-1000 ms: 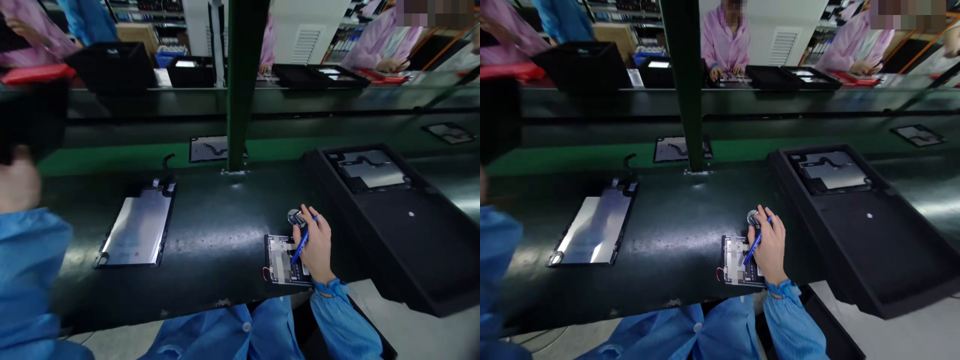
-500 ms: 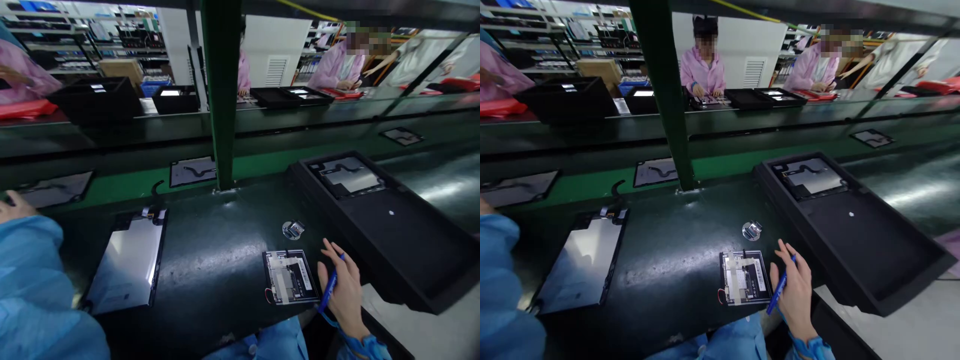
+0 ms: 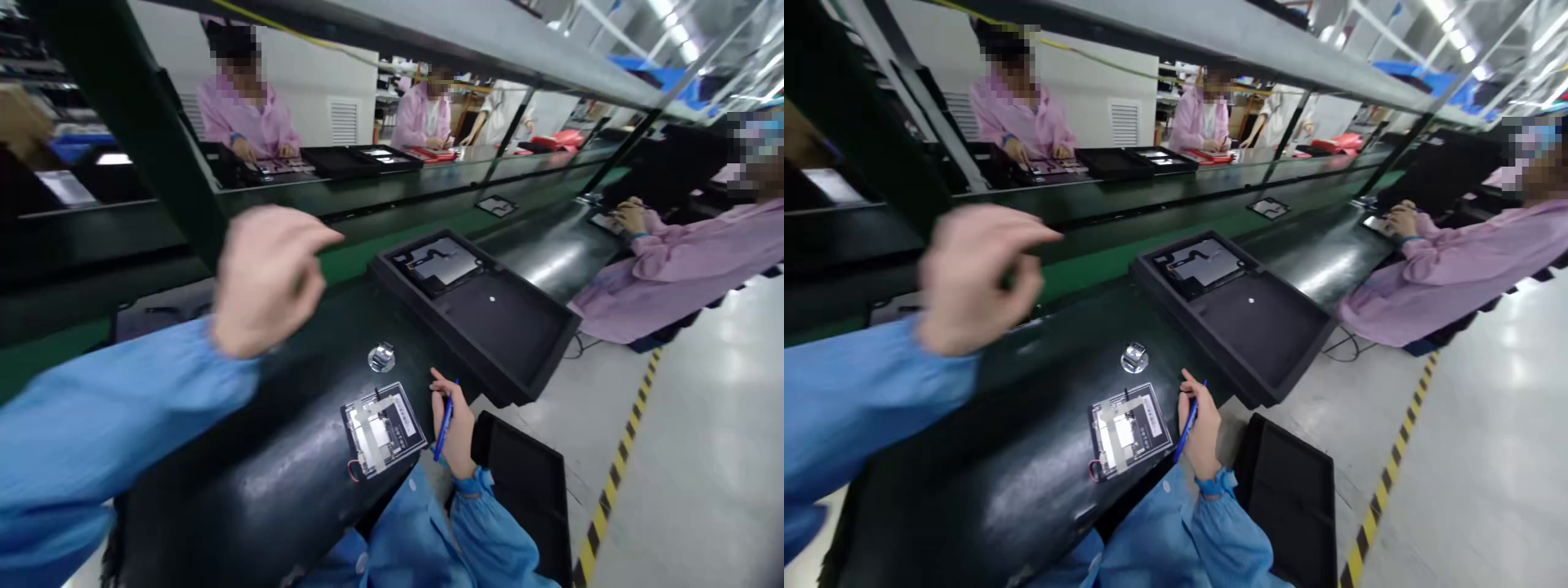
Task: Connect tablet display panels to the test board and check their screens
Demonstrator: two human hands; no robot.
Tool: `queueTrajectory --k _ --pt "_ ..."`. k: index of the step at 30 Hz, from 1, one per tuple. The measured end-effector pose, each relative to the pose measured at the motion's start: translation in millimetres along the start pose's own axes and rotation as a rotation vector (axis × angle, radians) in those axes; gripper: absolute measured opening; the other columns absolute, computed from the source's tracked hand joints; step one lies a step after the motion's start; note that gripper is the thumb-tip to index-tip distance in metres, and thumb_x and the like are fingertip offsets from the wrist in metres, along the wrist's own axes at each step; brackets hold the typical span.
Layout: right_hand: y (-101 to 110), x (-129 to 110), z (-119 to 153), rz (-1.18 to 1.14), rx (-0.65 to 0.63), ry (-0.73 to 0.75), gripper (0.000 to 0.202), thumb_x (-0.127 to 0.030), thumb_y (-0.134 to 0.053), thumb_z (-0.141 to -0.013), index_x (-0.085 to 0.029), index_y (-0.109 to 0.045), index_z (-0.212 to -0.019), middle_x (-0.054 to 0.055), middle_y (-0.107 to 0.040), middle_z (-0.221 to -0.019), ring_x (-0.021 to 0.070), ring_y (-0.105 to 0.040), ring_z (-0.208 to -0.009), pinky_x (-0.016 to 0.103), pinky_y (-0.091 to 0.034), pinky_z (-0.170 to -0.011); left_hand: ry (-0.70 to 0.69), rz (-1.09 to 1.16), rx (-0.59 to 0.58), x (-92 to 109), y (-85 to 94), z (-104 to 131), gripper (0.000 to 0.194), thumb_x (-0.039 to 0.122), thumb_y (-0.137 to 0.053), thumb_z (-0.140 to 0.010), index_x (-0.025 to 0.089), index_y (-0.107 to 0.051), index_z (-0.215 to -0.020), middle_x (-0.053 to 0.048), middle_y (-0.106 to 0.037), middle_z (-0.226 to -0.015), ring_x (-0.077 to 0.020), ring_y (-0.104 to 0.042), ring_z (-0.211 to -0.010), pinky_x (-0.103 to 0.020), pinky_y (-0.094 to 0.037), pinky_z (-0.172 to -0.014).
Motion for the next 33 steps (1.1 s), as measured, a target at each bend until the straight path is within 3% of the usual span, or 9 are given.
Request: queueTrajectory --k 3,5,7,9,12,19,23,27,33 --pt "3.2 -3.1 1.8 0.000 0.023 0.009 0.009 -0.022 -0.051 -0.093 -0.023 -0.060 -0.094 0.011 -0.075 -0.117 0.0198 -0.074 -0.084 0.034 -0.060 -0.076 -0.127 -0.304 -0.371 20.9 -116.6 -45.2 0.035 0.021 -0.054 -0.097 0.013 -0.060 -0.130 -0.014 -0.062 -0.135 -0.0248 -0.053 -0.130 -0.043 -0.039 -0.113" --pt "4.5 -4.1 2.3 -0.008 0.026 0.025 0.011 -0.019 -0.051 -0.092 -0.024 -0.061 -0.093 0.009 -0.076 -0.112 0.0209 -0.075 -0.087 0.036 -0.061 -0.079 -0.113 -0.368 -0.482 18.8 -180.6 -70.9 0.037 0.026 -0.053 -0.098 0.009 -0.061 -0.129 -0.016 -0.065 -0.130 -0.0249 -0.058 -0.124 -0.037 -0.045 -0.106" --pt "5.2 -3.8 2.6 -0.028 0.034 0.030 0.013 -0.017 -0.051 -0.091 -0.024 -0.061 -0.093 0.008 -0.077 -0.109 0.0212 -0.075 -0.090 0.035 -0.061 -0.081 -0.088 -0.429 -0.550 12.1 -226.8 -89.8 0.044 0.039 -0.066 -0.090 0.005 -0.066 -0.119 -0.021 -0.067 -0.122 -0.0307 -0.062 -0.116 -0.039 -0.049 -0.098" --pt "4.8 -2.0 3.5 -0.039 0.042 0.015 0.014 -0.015 -0.050 -0.091 -0.024 -0.061 -0.092 0.007 -0.077 -0.107 0.0208 -0.075 -0.090 0.034 -0.060 -0.081 -0.079 -0.487 -0.598 6.5 -253.7 -100.5 0.049 0.046 -0.075 -0.082 0.006 -0.069 -0.109 -0.021 -0.069 -0.115 -0.0325 -0.065 -0.110 -0.042 -0.052 -0.093" --pt "2.5 1.8 5.9 -0.058 0.048 -0.018 0.015 -0.017 -0.051 -0.091 -0.024 -0.064 -0.093 0.006 -0.077 -0.105 0.0203 -0.074 -0.088 0.033 -0.060 -0.080 -0.099 -0.552 -0.637 3.6 -266.2 -104.2 0.040 0.044 -0.073 -0.085 0.011 -0.068 -0.107 -0.013 -0.069 -0.114 -0.0272 -0.065 -0.107 -0.046 -0.052 -0.093" --pt "14.7 -2.2 -3.5 -0.238 0.027 -0.104 0.027 -0.029 -0.041 -0.101 -0.023 -0.067 -0.098 0.000 -0.074 -0.075 0.0131 -0.071 -0.065 0.023 -0.056 -0.065 -0.088 -0.630 -0.595 -8.6 -253.9 -101.8 0.036 0.045 -0.059 -0.095 0.012 -0.069 -0.107 -0.013 -0.070 -0.114 -0.0267 -0.065 -0.110 -0.047 -0.049 -0.097" --pt "28.7 -27.4 -20.2 -0.364 -0.003 -0.043 0.024 -0.030 -0.042 -0.102 -0.023 -0.064 -0.102 0.002 -0.077 -0.092 0.0107 -0.070 -0.067 0.023 -0.057 -0.068 -0.133 -0.591 -0.650 -5.9 -264.0 -99.6 0.044 0.054 -0.064 -0.090 0.014 -0.070 -0.107 -0.012 -0.071 -0.113 -0.0259 -0.066 -0.109 -0.043 -0.052 -0.094" --pt "33.6 -47.7 -24.8 -0.377 -0.028 0.030 0.022 -0.029 -0.043 -0.102 -0.024 -0.064 -0.104 0.002 -0.077 -0.093 0.0107 -0.070 -0.068 0.024 -0.058 -0.069 -0.161 -0.609 -0.692 4.0 -275.3 -99.7 0.037 0.047 -0.066 -0.091 0.014 -0.067 -0.109 -0.010 -0.069 -0.112 -0.0234 -0.066 -0.102 -0.045 -0.054 -0.091" --pt "70.1 -39.4 -47.1 -0.435 0.094 -0.047 0.025 -0.033 -0.043 -0.101 -0.022 -0.064 -0.109 0.004 -0.076 -0.093 0.0114 -0.069 -0.065 0.024 -0.056 -0.061 -0.262 -0.601 -0.569 17.4 -265.8 -97.4 0.029 0.034 -0.057 -0.093 0.009 -0.071 -0.100 -0.017 -0.073 -0.101 -0.0280 -0.070 -0.096 -0.042 -0.053 -0.085"
Point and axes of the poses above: each hand's wrist, its own z-axis away from the middle knuckle, its own y-axis out of the back of the hand, x = y × z, the point moved 6 cm from there along -z, towards the middle knuckle
